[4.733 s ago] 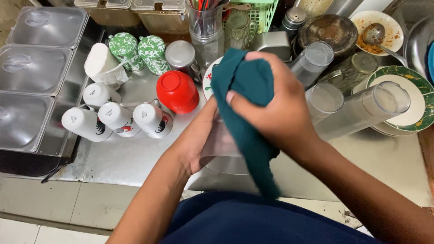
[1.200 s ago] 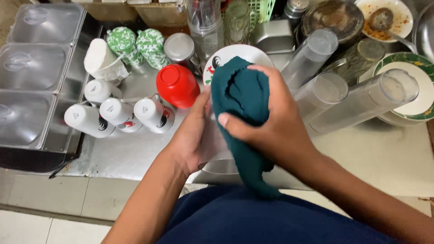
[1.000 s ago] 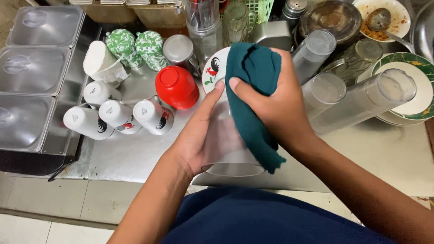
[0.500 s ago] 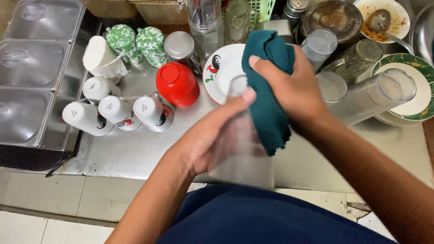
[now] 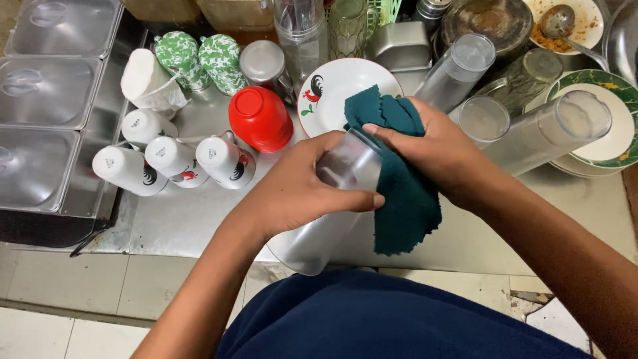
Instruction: The recorder is drying several plastic glasses using a cloth and organizing them on a counter.
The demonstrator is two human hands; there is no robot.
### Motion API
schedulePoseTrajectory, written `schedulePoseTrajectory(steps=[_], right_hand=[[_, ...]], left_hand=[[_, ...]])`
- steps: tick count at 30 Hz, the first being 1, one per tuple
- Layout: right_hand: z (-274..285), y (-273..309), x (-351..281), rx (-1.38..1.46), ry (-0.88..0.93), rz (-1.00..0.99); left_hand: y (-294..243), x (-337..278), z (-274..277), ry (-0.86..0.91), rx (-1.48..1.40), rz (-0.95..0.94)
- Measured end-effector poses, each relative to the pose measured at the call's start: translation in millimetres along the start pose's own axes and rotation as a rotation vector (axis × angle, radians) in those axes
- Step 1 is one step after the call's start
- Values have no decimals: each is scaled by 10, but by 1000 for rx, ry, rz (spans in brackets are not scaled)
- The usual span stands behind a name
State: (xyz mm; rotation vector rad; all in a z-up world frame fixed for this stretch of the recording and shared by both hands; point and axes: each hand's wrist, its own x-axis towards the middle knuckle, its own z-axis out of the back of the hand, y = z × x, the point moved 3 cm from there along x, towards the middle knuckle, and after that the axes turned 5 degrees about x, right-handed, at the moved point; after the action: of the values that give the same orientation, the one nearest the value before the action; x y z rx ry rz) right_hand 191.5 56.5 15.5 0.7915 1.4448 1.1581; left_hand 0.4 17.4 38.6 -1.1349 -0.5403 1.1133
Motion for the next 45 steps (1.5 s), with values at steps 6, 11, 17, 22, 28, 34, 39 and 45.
schedulePoseTrajectory(steps=[6,11,17,22,28,34,39,45], right_hand=[[-41,108,-106,-143,41,202],[-47,37,-84,-60,-36,86],[-87,114,-148,-69,62,113],[-74,19,-109,-48,61,68],[-89,108,-138,7,10,52],[33,42,-53,-117,-98,84],[97,104,-157,-28,-114,40],[174,125,-119,-111,-169,111]], left_hand=[[94,-5,-104,12,-117,4],[42,-73,-1,-42,-16,14],[65,-141,-30,-64,-20,-6],[25,-163,-8,-26,24,2],[80,-38,35,-108,-59,2],[-26,62,11,-23,66,25],[107,211,-18,-62,-22,78],[-107,259,-47,33,112,-3]])
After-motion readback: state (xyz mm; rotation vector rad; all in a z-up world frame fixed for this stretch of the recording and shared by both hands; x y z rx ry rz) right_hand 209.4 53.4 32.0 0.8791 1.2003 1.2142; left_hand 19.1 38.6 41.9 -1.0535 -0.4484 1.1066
